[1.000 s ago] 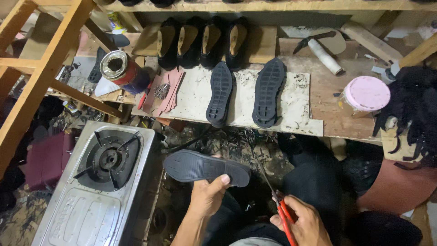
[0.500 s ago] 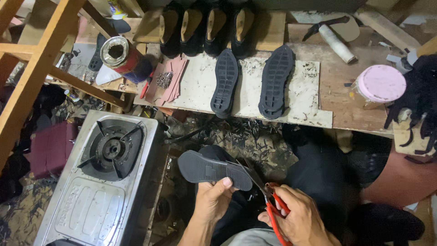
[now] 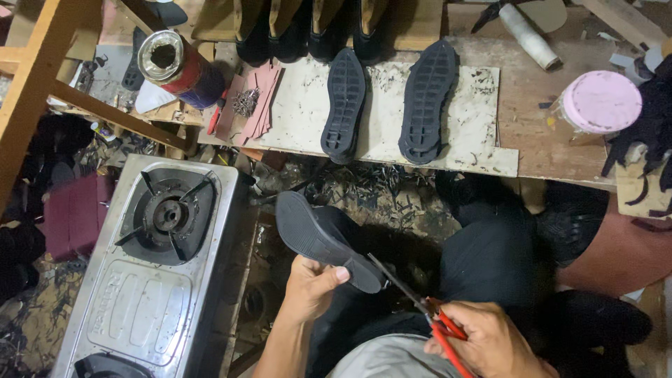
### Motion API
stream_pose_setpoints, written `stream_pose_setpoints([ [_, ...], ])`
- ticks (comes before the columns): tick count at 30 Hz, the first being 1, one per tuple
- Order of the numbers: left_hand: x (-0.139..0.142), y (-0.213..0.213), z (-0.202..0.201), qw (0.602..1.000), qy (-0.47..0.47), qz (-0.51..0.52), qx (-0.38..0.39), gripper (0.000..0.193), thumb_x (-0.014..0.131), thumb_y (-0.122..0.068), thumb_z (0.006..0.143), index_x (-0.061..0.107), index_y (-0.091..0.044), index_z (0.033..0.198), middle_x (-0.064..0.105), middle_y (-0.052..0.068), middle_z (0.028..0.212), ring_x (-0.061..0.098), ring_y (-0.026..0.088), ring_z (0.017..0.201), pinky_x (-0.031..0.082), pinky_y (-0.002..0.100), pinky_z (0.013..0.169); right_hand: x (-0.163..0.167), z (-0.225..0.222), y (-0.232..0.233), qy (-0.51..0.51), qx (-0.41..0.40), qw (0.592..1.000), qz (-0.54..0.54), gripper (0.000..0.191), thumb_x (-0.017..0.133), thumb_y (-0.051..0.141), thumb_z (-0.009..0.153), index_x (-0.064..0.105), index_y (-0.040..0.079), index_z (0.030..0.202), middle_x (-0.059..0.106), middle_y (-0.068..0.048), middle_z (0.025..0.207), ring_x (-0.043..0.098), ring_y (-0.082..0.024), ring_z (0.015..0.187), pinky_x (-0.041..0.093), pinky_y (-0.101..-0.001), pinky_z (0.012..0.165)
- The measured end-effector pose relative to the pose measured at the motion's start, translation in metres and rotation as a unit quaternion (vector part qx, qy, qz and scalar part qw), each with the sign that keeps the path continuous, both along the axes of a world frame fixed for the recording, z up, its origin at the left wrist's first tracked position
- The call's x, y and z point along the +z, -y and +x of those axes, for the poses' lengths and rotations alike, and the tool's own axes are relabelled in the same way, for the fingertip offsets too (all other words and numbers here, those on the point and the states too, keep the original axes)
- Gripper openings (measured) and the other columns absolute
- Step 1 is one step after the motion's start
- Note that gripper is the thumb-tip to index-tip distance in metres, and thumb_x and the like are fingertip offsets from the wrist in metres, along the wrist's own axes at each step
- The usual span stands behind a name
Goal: The person sits on the floor of a shoe workshop and uses red-handled scissors to trim the edges of black rubber shoe soles, rotating each sole to cut around its perimeter. Finished soles are placed on the workbench above, where other soles are already laid out.
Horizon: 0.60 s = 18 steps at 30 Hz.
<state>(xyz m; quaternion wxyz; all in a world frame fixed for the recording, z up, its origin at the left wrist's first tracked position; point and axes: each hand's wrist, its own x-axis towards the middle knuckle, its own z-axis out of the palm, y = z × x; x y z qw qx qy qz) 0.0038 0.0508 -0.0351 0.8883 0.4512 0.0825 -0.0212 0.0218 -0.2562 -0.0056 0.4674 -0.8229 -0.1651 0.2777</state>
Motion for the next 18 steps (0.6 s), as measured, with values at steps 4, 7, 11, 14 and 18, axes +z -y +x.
stream_pose_setpoints([
  [4,0.008,0.001,0.001,0.998,-0.01,-0.049,0.028,0.047,0.077,0.001,0.08,0.061,0.003,0.123,0.073,0.013,0.109,0.072,0.025,0.098,0.059,0.042,0.087,0.001,0.006,0.001,-0.044,-0.02,0.998,-0.028,0.05,0.094,0.014,0.068,0.076,0.006,0.114,0.07,-0.009,0.069,0.069,-0.015,0.057,0.055,-0.0312,0.057],
  [7,0.008,0.002,0.001,0.998,0.004,-0.057,0.033,0.045,0.078,0.002,0.085,0.06,0.005,0.126,0.072,0.015,0.111,0.07,0.025,0.098,0.056,0.04,0.087,0.009,0.003,-0.006,-0.049,-0.033,0.998,-0.036,0.055,0.094,0.012,0.063,0.072,0.007,0.114,0.069,-0.008,0.073,0.067,-0.017,0.057,0.056,-0.0317,0.057],
  [11,0.006,0.003,-0.001,0.998,0.006,-0.053,0.023,0.042,0.077,0.002,0.086,0.061,0.006,0.124,0.073,0.017,0.11,0.07,0.026,0.099,0.056,0.042,0.089,0.017,-0.001,-0.018,-0.017,-0.025,0.998,-0.052,0.055,0.098,0.02,0.06,0.073,0.007,0.108,0.065,-0.008,0.073,0.064,-0.02,0.055,0.053,-0.0341,0.052],
  [14,0.006,0.003,-0.001,0.999,-0.001,-0.045,0.021,0.043,0.077,0.001,0.083,0.061,0.005,0.123,0.073,0.016,0.109,0.071,0.026,0.099,0.057,0.043,0.091,0.018,0.001,-0.019,0.044,0.006,0.999,-0.009,0.052,0.1,0.023,0.06,0.074,0.005,0.102,0.066,-0.008,0.068,0.065,-0.019,0.054,0.052,-0.0342,0.051],
  [18,0.008,-0.001,-0.002,0.999,0.007,-0.036,0.021,0.044,0.078,0.001,0.083,0.061,0.004,0.123,0.073,0.015,0.111,0.071,0.026,0.101,0.056,0.044,0.093,0.005,-0.002,-0.014,0.047,0.002,0.999,0.021,0.051,0.097,0.023,0.059,0.074,0.004,0.1,0.071,-0.006,0.069,0.071,-0.016,0.051,0.055,-0.0338,0.047],
])
